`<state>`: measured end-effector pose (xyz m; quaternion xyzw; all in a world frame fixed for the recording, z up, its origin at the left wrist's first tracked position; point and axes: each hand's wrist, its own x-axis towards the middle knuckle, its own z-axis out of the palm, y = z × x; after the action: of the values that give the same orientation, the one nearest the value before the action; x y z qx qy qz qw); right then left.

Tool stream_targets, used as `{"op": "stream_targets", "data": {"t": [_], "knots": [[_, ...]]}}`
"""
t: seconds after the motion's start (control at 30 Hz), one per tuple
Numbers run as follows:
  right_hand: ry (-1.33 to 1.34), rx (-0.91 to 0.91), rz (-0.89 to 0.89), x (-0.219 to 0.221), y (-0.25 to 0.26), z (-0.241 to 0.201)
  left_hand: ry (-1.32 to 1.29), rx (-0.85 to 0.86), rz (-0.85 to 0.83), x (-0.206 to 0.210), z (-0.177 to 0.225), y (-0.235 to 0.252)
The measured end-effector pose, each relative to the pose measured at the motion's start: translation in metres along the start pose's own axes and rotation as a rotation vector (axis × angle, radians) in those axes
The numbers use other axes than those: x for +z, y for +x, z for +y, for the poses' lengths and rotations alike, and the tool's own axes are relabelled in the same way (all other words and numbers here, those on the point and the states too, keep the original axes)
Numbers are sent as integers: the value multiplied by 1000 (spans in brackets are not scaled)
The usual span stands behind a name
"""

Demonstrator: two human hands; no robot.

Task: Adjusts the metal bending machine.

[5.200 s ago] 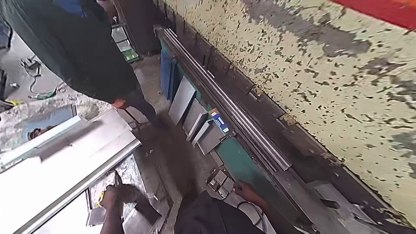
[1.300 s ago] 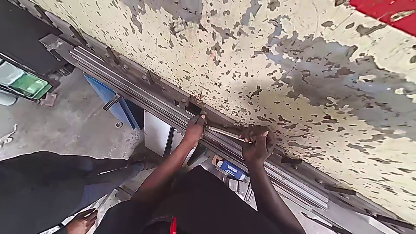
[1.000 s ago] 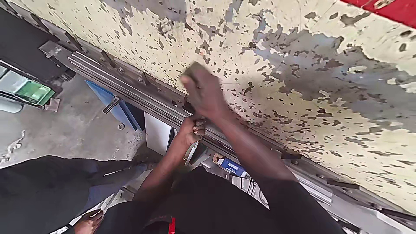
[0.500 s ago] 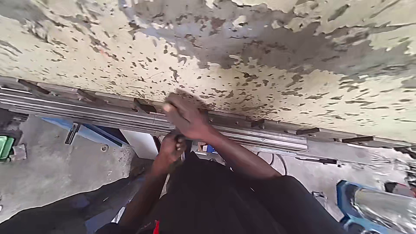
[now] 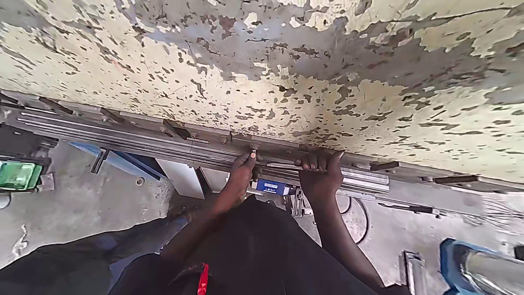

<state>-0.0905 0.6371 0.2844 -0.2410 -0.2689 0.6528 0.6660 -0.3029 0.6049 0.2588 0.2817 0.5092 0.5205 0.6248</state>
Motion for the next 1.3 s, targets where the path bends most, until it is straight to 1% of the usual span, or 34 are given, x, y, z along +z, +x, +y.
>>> {"op": "stream_targets", "data": {"t": [0.13, 0.2, 0.27, 0.33, 0.37, 0.43, 0.5, 0.57, 0.6, 0.63, 0.7, 0.73, 0.77, 0.8, 0.83, 0.9, 0.93, 0.97, 1.03, 1.07, 1.1, 1.2, 1.27, 1.3], "knots": [[3, -22, 52, -11, -1, -1, 20, 20, 9, 4, -4, 5], [-47, -63, 45, -3, 1, -3, -44, -1, 13, 5, -3, 5], [-210, -182, -52, 22, 9, -10, -169, -80, 1, 6, 3, 6], [-361, -307, -192, 54, 20, -14, -310, -149, -81, 4, 8, 7], [-408, -381, -261, 68, 28, -14, -379, -176, -140, 2, 9, 8], [-402, -541, -301, 83, 37, -6, -456, -216, -209, -1, 12, 8], [-437, -579, -331, 84, 43, -8, -464, -227, -251, -2, 16, 13], [-605, -566, -391, 72, 35, -23, -433, -239, -252, -2, 13, 9], [-697, -597, -402, 65, 33, -33, -416, -244, -242, -1, 14, 9], [-736, -643, -385, 59, 31, -40, -396, -252, -217, 0, 16, 9], [-696, -719, -342, 51, 34, -42, -361, -274, -157, 2, 23, 10], [-690, -768, -346, 57, 40, -34, -365, -284, -149, 1, 27, 10], [-709, -800, -384, 73, 46, -21, -396, -295, -153, 0, 30, 10], [-777, -823, -487, 99, 47, -6, -450, -323, -171, 0, 30, 7], [-919, -845, -639, 133, 51, 9, -534, -356, -193, 1, 31, 6], [-1041, -925, -956, 205, 66, 44, -710, -404, -256, -2, 30, 6], [-1065, -922, -1045, 224, 71, 55, -752, -407, -282, -6, 31, 8], [-1086, -905, -1057, 229, 71, 61, -778, -411, -293, -7, 30, 8], [-1153, -853, -1016, 229, 67, 66, -784, -414, -339, -9, 23, 9], [-1220, -816, -1016, 231, 62, 67, -786, -425, -377, -14, 15, 7], [-1305, -773, -1053, 236, 61, 68, -785, -435, -381, -17, 11, 9], [-1587, -528, -1274, 256, 60, 81, -779, -423, -239, -14, 2, 8], [-1640, -453, -1365, 264, 62, 91, -702, -335, -220, -11, -1, 9], [-1649, -423, -1389, 266, 61, 97, -644, -309, -163, -9, -2, 6]]}}
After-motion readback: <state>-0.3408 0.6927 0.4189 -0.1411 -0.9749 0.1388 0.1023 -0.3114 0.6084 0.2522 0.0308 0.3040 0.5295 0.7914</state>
